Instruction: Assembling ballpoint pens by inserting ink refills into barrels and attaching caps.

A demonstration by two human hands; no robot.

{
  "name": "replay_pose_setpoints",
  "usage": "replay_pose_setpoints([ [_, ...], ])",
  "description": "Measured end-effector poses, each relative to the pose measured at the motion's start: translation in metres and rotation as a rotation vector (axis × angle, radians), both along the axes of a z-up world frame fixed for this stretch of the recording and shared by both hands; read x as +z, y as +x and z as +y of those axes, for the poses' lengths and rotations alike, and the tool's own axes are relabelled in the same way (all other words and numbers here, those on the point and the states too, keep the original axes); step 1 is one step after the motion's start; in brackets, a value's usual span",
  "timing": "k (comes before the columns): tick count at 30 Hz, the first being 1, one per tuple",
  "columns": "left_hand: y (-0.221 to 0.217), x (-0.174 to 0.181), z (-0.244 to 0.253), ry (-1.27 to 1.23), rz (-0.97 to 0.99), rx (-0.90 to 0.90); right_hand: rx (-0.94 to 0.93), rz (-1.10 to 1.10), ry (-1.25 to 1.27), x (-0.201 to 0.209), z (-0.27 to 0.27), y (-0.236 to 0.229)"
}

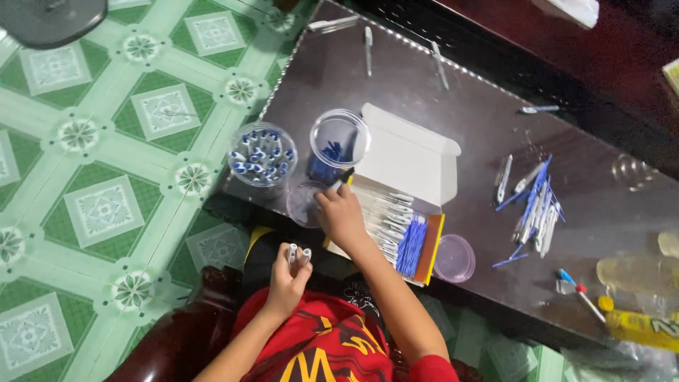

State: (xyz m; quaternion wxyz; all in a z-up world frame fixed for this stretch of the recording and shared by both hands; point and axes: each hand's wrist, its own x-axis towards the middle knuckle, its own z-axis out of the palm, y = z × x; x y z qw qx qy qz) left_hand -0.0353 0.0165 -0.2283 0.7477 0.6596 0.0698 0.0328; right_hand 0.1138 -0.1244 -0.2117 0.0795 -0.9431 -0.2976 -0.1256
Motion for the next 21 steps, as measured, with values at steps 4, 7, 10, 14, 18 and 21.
replay_pose_setpoints([
  [4, 0.030, -0.037, 0.010, 0.177, 0.088, 0.165, -0.065, 0.025, -0.149, -0.027, 0.027, 0.014],
  [7, 0.053, -0.049, 0.013, 0.235, 0.152, 0.223, -0.085, -0.003, -0.132, -0.045, 0.034, 0.017],
  [10, 0.063, -0.052, 0.013, 0.212, 0.201, 0.218, -0.082, 0.034, -0.106, -0.044, 0.035, 0.016],
  [14, 0.074, -0.060, 0.009, 0.228, 0.169, 0.244, -0.081, 0.160, -0.028, -0.025, 0.034, 0.016],
  [18, 0.079, -0.061, 0.006, 0.239, 0.144, 0.296, -0.122, 0.320, 0.097, -0.006, 0.036, 0.016],
  [21, 0.083, -0.065, 0.006, 0.266, 0.125, 0.306, -0.216, 0.419, 0.229, -0.022, 0.030, 0.026],
])
